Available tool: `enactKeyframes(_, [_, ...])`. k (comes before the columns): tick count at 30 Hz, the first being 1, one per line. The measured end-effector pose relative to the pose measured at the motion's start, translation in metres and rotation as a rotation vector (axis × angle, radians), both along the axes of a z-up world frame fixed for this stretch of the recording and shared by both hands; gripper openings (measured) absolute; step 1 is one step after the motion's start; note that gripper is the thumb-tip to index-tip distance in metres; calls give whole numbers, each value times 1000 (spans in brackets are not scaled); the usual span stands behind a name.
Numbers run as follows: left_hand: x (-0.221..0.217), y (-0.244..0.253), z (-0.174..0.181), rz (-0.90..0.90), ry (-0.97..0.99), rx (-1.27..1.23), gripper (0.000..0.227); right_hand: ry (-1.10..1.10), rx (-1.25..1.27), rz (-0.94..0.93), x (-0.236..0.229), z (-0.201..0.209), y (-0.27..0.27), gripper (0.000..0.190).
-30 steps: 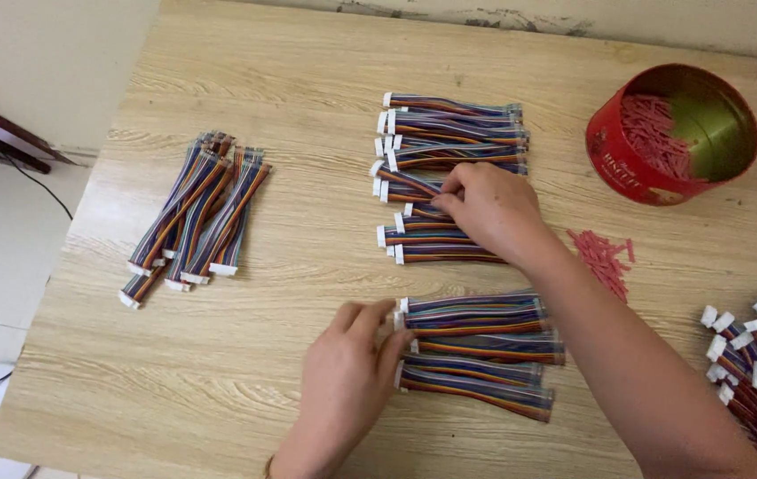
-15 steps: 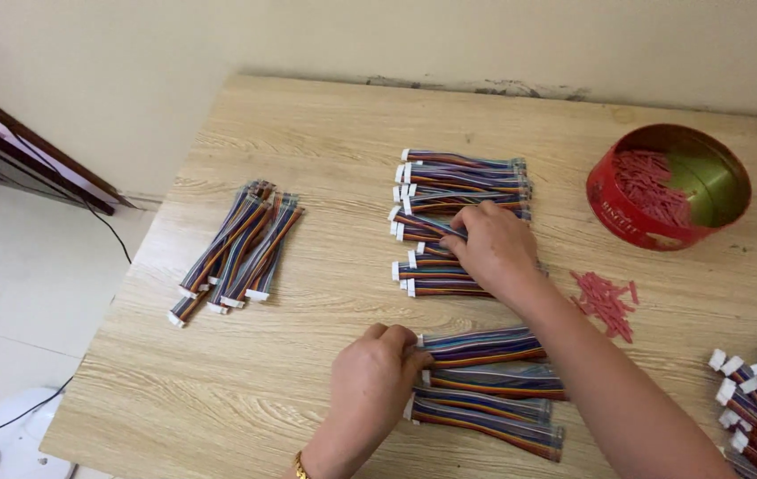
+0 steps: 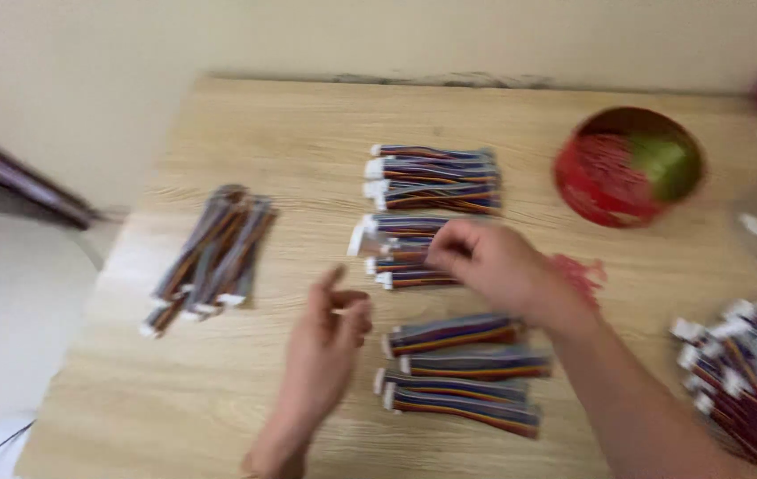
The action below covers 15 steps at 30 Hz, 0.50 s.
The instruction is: Bundling groups of ribbon cables together using red elastic bands.
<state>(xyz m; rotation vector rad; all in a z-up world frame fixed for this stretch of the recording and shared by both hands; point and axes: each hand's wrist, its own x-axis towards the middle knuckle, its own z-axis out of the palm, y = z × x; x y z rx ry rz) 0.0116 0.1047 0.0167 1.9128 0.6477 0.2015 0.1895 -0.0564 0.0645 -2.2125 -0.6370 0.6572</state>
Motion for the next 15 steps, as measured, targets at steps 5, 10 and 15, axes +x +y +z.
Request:
enactKeyframes(5, [-4,-5,0,-71,-102,-452,31,-229,97,133,-58,-16,-64,19])
enactKeyframes(10, [-19,-21,-19,-86,-40,-458,27,-300,137,-139,-60,-28,-126,18])
enactKeyframes(15, [-21,-27,-19,56,-77,-538,27,-426,-94,-445,-26,-75,-184,18])
